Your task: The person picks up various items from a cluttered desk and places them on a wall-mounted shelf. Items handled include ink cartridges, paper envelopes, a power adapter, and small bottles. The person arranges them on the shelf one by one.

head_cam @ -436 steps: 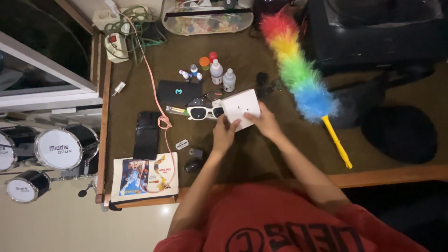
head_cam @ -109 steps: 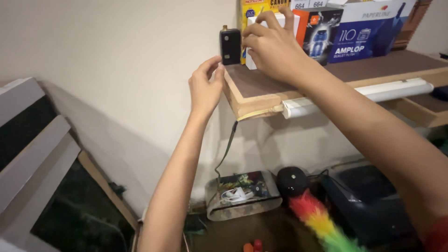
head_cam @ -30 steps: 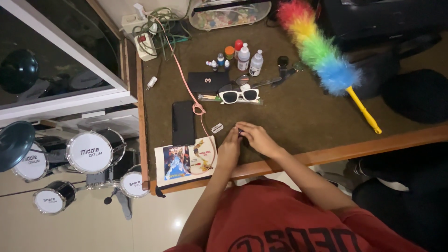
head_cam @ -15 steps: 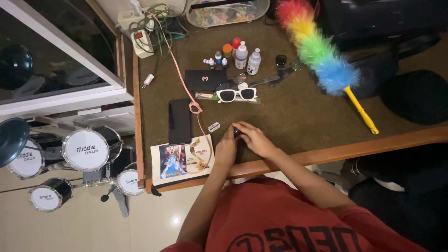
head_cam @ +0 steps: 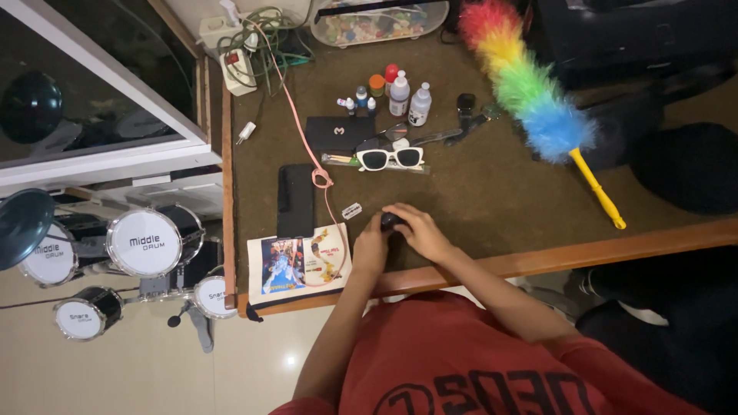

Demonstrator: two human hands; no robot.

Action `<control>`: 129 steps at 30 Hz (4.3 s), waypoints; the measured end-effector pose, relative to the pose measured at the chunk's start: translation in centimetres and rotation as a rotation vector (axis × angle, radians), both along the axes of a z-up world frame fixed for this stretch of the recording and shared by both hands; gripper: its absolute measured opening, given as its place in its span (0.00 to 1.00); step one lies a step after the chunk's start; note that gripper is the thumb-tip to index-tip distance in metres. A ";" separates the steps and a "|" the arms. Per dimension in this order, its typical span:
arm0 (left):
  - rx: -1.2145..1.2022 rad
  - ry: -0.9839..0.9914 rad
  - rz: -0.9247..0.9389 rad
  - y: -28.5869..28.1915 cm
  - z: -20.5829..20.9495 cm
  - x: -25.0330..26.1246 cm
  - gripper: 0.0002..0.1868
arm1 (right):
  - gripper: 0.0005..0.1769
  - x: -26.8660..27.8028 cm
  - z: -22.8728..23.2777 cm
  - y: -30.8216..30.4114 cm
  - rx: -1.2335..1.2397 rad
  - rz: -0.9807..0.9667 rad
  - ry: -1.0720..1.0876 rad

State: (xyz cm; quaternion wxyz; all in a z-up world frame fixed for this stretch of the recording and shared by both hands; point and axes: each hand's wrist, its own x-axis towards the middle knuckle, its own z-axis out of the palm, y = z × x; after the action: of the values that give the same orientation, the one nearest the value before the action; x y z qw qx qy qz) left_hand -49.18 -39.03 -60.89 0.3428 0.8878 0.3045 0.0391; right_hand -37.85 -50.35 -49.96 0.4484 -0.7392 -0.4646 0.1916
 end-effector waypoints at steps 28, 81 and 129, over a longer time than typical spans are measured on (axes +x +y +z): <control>0.100 -0.793 -0.105 9.8 31.4 15.0 0.24 | 0.26 14.1 23.1 7.1 0.442 -0.257 -0.311; 0.158 -1.238 -0.013 40.7 61.3 52.8 0.18 | 0.21 47.8 58.1 34.9 0.126 -0.504 -1.968; -0.176 -1.038 -0.212 18.8 49.9 18.5 0.05 | 0.11 19.8 42.5 8.7 0.237 -0.185 -0.980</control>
State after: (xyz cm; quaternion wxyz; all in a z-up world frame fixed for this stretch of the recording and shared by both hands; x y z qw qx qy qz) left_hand -30.66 -20.22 -11.01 0.5233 0.7458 0.0058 0.4122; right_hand -18.08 -41.69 -7.45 0.2739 -0.7243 -0.5714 -0.2718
